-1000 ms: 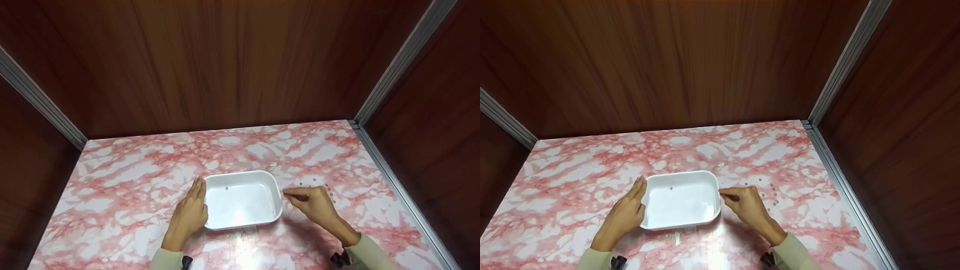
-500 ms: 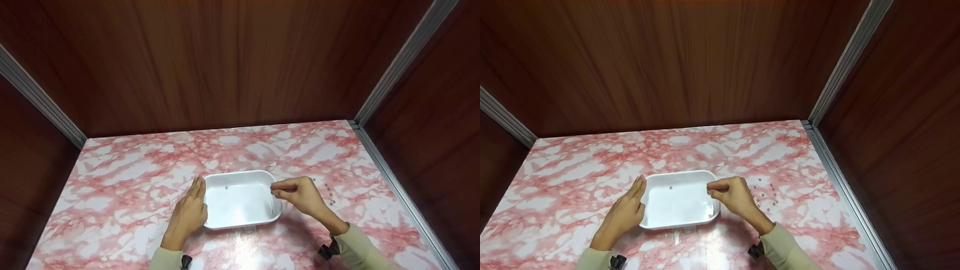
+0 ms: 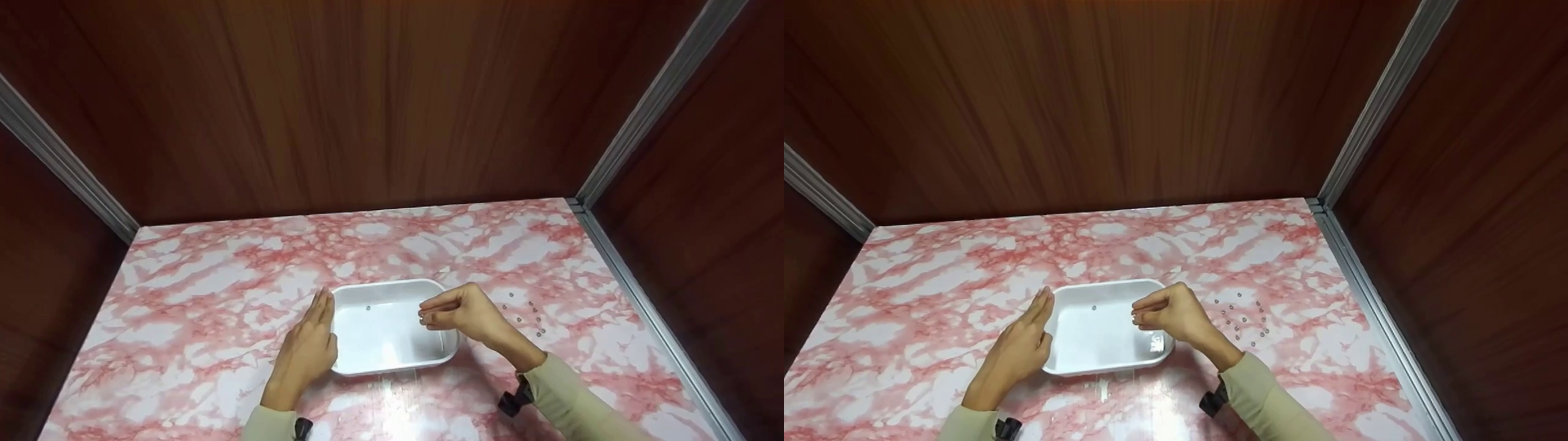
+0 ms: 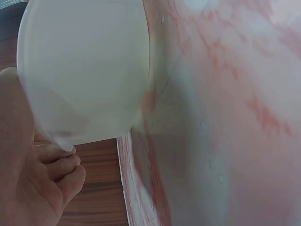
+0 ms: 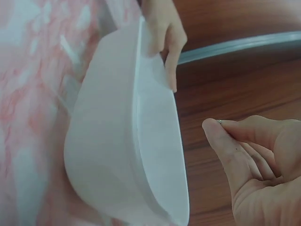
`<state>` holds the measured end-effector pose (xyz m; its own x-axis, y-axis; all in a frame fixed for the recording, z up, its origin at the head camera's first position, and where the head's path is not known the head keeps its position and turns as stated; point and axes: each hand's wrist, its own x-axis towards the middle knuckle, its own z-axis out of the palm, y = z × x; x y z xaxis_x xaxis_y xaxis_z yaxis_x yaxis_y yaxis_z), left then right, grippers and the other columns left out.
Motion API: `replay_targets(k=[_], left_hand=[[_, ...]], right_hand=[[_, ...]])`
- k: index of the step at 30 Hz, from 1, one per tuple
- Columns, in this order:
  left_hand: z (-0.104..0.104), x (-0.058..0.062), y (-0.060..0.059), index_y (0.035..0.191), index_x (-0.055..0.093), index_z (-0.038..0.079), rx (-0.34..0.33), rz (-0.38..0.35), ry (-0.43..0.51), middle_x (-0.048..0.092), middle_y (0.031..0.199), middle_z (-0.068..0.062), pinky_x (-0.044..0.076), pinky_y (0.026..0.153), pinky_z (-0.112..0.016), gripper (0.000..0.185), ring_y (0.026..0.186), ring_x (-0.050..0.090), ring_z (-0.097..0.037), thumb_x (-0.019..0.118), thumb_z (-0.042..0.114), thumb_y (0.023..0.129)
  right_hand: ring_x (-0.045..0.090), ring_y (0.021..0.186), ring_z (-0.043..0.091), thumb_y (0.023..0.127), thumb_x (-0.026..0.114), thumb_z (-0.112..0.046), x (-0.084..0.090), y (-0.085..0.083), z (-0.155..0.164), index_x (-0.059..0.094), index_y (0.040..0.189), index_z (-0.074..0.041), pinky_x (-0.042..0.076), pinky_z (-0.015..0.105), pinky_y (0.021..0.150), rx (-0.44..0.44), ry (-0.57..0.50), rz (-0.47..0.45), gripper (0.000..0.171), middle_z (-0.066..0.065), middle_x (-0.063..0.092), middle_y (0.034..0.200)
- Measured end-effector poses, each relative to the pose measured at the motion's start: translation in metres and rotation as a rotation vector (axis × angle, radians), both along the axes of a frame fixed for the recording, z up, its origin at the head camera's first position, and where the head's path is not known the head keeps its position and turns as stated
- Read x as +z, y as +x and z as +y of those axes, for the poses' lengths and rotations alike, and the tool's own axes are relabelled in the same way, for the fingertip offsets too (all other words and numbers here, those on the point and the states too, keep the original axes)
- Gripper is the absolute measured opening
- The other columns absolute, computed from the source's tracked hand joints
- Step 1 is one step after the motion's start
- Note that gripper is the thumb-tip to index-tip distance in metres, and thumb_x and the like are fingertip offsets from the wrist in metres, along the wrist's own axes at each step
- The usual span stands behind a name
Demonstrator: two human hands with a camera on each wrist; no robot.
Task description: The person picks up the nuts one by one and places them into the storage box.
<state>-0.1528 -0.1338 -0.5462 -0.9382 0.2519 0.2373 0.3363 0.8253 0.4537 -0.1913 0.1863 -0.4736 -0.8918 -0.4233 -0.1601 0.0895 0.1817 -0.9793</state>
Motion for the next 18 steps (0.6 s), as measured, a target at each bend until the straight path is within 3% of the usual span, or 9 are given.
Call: replay_targets(k=[8, 18], left_hand=[[-0.001, 0.0, 0.001, 0.157, 0.037, -0.009, 0.012, 0.002, -0.012, 0.033, 0.169, -0.025, 0.038, 0.126, -0.052, 0.065, 0.158, 0.035, -0.041, 0.058, 0.006, 0.098], [0.0, -0.001, -0.001, 0.157, 0.036, -0.011, 0.01, -0.008, -0.001, 0.031, 0.17, -0.026, 0.041, 0.124, -0.053, 0.065, 0.158, 0.034, -0.042, 0.057, 0.005, 0.098]], right_hand=[[0.081, 0.097, 0.022, 0.092, 0.072, 0.006, -0.001, -0.008, -0.015, 0.071, 0.121, 0.015, 0.065, 0.037, 0.091, -0.015, -0.068, -0.12, 0.03, 0.025, 0.079, 0.112], [0.081, 0.096, 0.022, 0.092, 0.072, 0.006, -0.002, -0.019, -0.032, 0.07, 0.122, 0.015, 0.065, 0.037, 0.09, -0.019, -0.081, -0.178, 0.031, 0.028, 0.077, 0.112]])
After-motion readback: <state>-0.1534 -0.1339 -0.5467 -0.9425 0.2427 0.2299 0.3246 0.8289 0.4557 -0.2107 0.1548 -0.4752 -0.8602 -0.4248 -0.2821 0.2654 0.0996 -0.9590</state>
